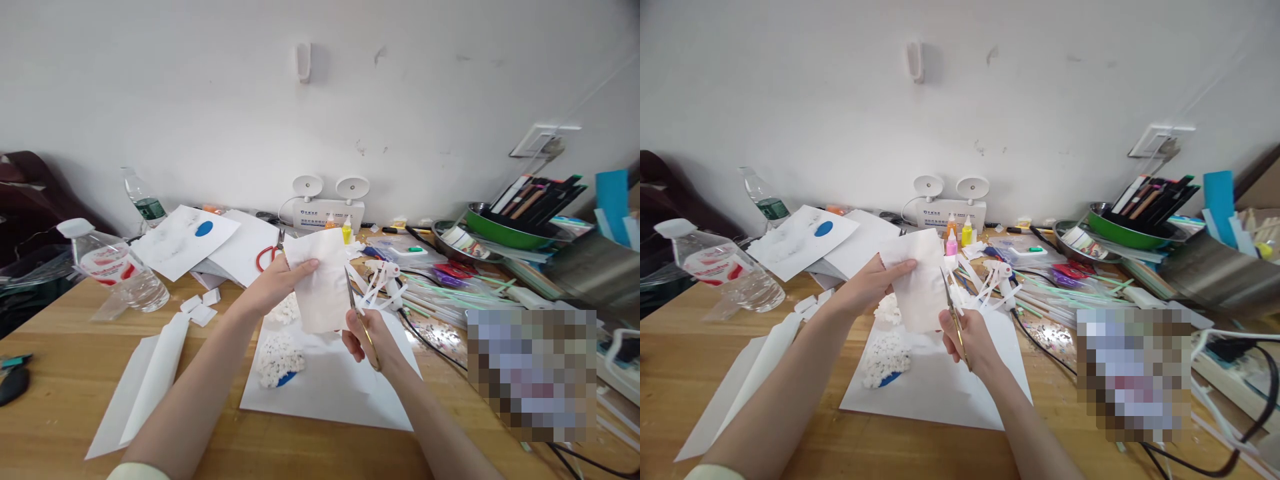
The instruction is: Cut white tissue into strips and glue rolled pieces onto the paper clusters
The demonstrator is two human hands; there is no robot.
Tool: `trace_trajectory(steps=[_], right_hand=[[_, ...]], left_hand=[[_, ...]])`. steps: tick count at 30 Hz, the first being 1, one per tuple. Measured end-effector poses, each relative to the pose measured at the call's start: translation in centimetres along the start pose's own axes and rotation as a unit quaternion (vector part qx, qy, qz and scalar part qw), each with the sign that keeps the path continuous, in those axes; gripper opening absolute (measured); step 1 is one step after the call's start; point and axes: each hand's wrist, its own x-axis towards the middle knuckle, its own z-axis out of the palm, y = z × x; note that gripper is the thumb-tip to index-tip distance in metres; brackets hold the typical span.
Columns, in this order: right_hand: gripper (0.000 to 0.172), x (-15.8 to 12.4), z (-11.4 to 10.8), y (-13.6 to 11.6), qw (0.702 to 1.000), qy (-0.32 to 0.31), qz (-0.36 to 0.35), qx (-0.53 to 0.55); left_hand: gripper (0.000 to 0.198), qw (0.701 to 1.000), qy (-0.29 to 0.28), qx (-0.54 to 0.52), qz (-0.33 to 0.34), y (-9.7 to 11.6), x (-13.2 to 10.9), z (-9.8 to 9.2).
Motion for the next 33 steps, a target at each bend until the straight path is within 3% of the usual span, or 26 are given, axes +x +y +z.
trace_trajectory(steps=[13, 33], right_hand=[[0.058, 0.2, 0.0, -0.3, 0.999, 0.005, -0.039, 0.005], [0.051, 0.7, -0.1, 1.0, 0.998, 0.004, 0.037, 0.041]], left_hand=[[0.031, 1.000, -0.009, -0.003, 0.009, 0.0, 0.1, -0.1], [0.036, 1.000, 0.002, -0.004, 0.001, -0.2, 0.2, -0.3]])
